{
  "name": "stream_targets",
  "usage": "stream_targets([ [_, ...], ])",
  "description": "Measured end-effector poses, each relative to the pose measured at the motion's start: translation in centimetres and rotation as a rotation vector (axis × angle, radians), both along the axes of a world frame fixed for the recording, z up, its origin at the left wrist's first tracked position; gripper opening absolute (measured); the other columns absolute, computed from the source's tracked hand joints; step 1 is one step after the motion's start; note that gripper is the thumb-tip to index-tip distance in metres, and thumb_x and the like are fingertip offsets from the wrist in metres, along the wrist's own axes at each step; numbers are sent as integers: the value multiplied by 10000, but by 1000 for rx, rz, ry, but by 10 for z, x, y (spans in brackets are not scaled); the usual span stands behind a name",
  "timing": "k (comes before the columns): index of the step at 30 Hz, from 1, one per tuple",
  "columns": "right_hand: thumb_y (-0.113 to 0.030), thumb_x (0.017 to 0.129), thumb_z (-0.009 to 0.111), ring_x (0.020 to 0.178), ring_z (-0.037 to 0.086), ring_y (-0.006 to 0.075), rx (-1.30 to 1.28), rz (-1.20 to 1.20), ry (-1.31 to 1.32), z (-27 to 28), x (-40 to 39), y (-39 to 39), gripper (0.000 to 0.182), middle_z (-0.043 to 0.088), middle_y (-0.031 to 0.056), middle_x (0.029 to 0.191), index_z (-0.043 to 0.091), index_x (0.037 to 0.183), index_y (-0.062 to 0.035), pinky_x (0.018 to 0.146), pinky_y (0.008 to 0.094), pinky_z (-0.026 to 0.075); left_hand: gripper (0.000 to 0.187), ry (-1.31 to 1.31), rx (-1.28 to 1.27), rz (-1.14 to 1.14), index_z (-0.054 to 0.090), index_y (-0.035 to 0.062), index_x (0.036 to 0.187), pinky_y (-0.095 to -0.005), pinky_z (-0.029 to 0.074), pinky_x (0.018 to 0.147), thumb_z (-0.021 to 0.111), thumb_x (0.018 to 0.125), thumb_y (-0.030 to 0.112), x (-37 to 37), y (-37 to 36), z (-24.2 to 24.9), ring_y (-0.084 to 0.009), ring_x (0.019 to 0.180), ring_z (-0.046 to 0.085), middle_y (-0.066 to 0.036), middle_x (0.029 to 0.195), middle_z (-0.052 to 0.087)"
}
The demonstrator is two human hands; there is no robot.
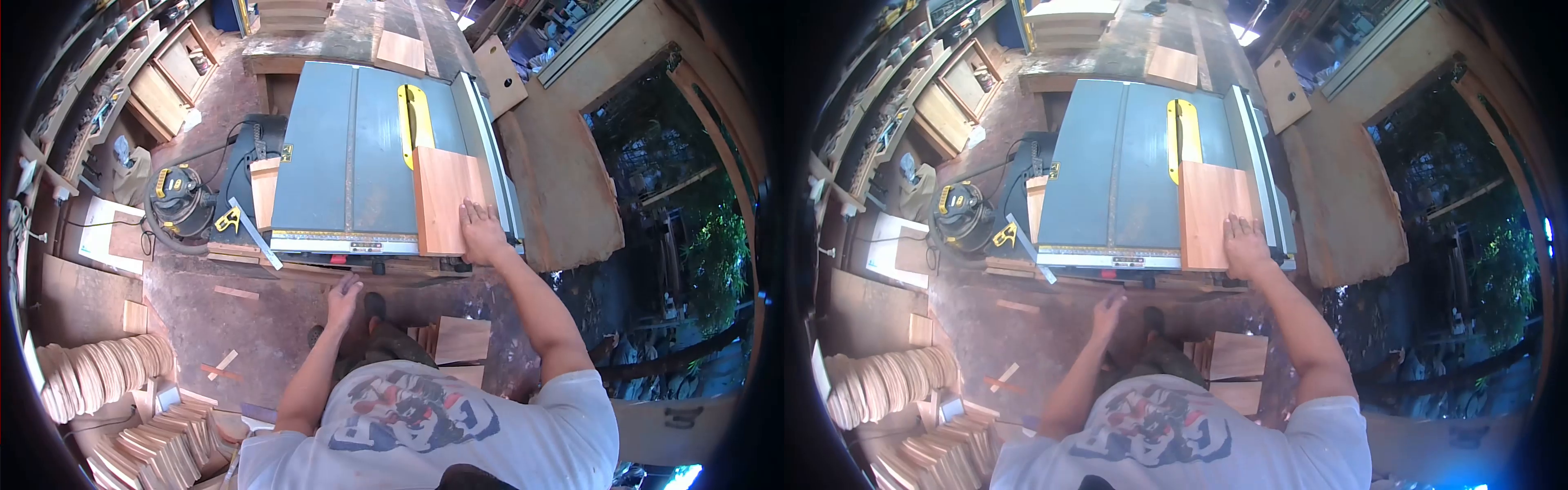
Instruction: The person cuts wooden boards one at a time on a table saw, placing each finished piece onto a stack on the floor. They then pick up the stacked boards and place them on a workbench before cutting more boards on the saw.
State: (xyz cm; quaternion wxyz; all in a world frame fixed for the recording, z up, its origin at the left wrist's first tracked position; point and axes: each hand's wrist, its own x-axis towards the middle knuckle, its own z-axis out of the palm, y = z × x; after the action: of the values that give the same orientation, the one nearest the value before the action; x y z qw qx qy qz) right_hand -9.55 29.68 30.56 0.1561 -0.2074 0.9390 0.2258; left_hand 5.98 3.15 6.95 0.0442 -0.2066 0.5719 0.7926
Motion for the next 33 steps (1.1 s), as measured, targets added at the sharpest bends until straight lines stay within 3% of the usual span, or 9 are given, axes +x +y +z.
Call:
stream_targets([
  [4,-275,648,861,1473,332,352,20,13,-14,0,-20,-1,1106,286,247,1599,272,1512,85,1221,507,247,450,-321,247,147,575,-21,1331,-309,527,860,619,959,230,-7,-24,-50,-205,1087,641,-166,1246,657],
  [5,-275,645,860,1473,334,351,23,15,-13,0,-24,-1,1103,287,248,1599,277,1510,85,1221,506,249,369,-325,364,215,625,7,1207,-325,533,804,585,962,280,-10,-25,-70,-199,1025,649,-136,1139,676],
  [8,-280,635,855,1469,341,348,28,13,-15,2,-36,-5,1100,301,250,1592,288,1504,86,1217,504,261,351,-349,519,313,627,18,1151,-330,527,792,569,957,304,-17,-31,-103,-197,943,637,-107,1091,664],
  [11,-294,618,859,1463,352,351,-3,28,12,-4,-49,-3,1118,315,255,1584,291,1502,86,1212,504,275,472,-289,643,276,585,13,1250,-353,529,797,582,947,375,-26,-36,-141,-194,875,610,-104,1089,647],
  [14,-302,607,862,1458,360,353,5,28,8,-4,-60,-4,1131,324,261,1577,291,1502,87,1210,503,280,650,-354,687,388,486,9,1374,-390,515,841,599,921,460,-31,-32,-111,-214,904,570,-126,1203,589],
  [17,-306,592,873,1457,362,354,-7,32,23,-7,-70,-2,1149,324,266,1576,291,1501,89,1209,500,283,843,-317,791,400,343,-19,1477,-453,473,980,612,891,523,-35,-32,-107,-285,1142,547,-186,1403,474],
  [20,-317,578,889,1456,364,354,-4,35,16,-7,-81,-5,1175,322,266,1578,289,1502,91,1207,492,286,954,-309,917,475,238,-60,1518,-487,369,1123,608,879,544,-43,-31,-99,-359,1367,414,-229,1558,303],
  [23,-336,560,907,1450,375,354,2,34,25,-7,-91,-7,1209,318,267,1580,284,1504,93,1200,485,292,1001,-242,981,466,193,-95,1526,-501,300,1179,595,882,557,-49,-32,-83,-383,1449,332,-265,1592,248],
  [33,-362,564,920,1451,373,345,33,21,8,-4,-127,-14,1236,310,255,1589,271,1513,92,1193,475,302,1001,-193,949,485,202,-112,1515,-498,325,1157,578,890,574,-53,-32,-64,-375,1414,376,-271,1569,284],
])
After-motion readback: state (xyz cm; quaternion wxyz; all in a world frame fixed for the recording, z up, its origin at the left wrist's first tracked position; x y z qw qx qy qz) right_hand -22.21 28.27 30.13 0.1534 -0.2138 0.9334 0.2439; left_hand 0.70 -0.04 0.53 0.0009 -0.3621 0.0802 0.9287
